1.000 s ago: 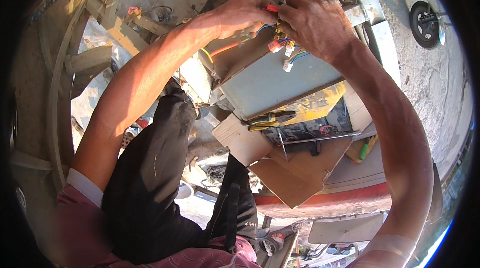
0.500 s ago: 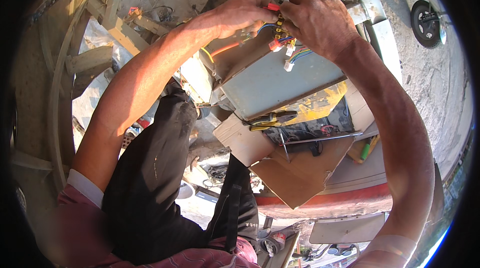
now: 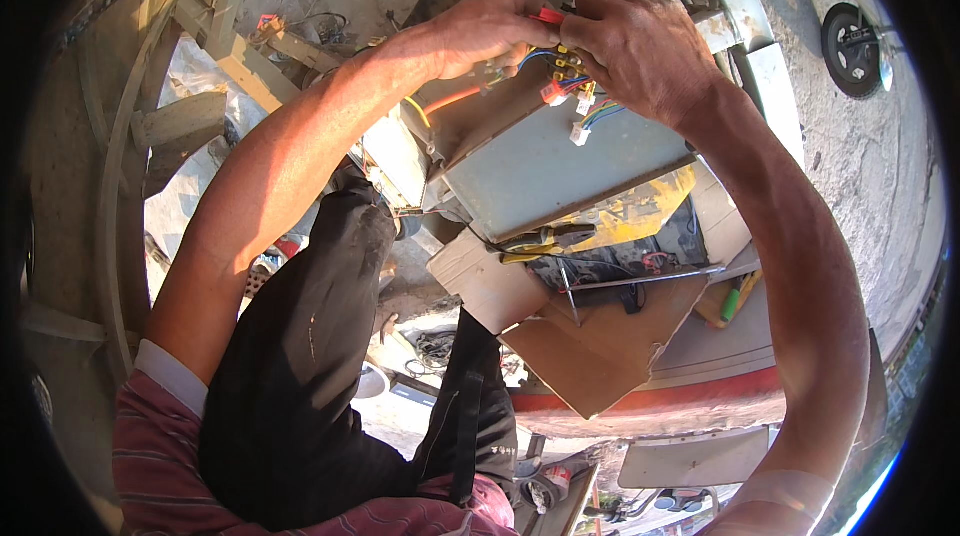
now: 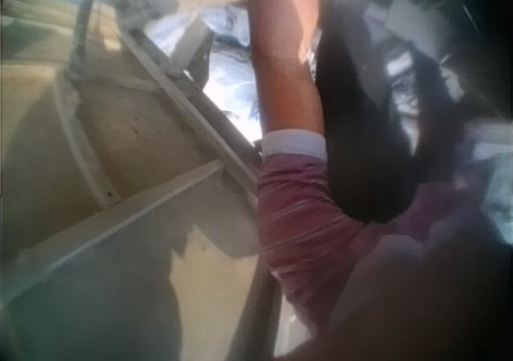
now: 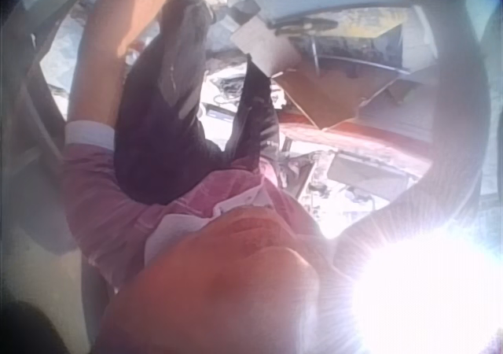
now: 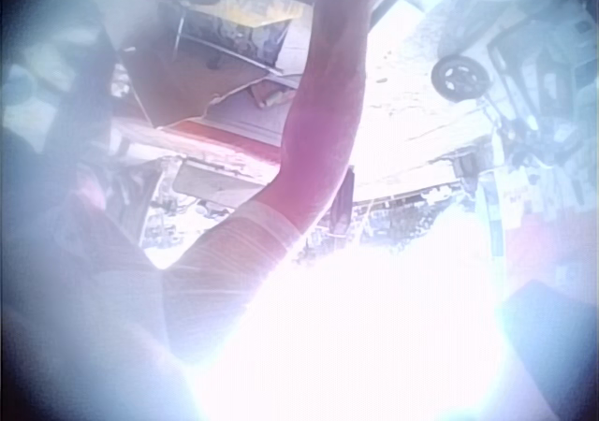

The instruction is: The person sits on the ground and works on a bundle of multicolored wires connected to a terminal block and a metal box. They separate and align wires, then use a T-handle hex wrench to tighten terminal screws on the block.

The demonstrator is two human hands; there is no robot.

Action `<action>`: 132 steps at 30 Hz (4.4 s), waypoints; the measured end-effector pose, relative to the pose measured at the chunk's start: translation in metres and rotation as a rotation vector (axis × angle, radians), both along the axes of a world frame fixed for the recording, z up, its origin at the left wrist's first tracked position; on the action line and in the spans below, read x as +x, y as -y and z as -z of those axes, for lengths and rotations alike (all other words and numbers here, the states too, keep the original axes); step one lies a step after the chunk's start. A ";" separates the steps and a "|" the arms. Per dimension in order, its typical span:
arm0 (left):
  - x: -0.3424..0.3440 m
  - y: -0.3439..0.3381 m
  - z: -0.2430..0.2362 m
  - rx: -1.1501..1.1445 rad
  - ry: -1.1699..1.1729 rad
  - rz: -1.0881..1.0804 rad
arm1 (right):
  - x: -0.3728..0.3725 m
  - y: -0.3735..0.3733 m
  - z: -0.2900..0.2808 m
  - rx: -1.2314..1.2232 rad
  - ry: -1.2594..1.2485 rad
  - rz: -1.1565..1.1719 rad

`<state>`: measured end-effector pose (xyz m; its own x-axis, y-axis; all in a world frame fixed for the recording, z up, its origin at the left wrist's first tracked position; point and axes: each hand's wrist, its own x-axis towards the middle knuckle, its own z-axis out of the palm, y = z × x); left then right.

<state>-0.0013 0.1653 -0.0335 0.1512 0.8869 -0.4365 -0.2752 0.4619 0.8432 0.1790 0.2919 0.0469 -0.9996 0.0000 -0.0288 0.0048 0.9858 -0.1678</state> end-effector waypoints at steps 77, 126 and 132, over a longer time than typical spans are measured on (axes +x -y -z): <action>-0.052 0.103 -0.047 0.050 -0.491 -0.320 | 0.282 0.258 -0.044 -0.660 0.274 1.033; -0.016 0.210 -0.049 -0.233 0.121 0.030 | 0.282 0.243 0.027 -0.586 0.174 1.786; -0.013 0.195 -0.053 -0.155 0.128 0.278 | 0.221 0.224 -0.057 -1.099 -0.139 1.830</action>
<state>-0.0144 -0.0296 0.0192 0.4405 0.7283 -0.5250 -0.2198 0.6544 0.7235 0.3999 0.0682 0.1040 0.1114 0.7616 -0.6384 0.5366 -0.5868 -0.6064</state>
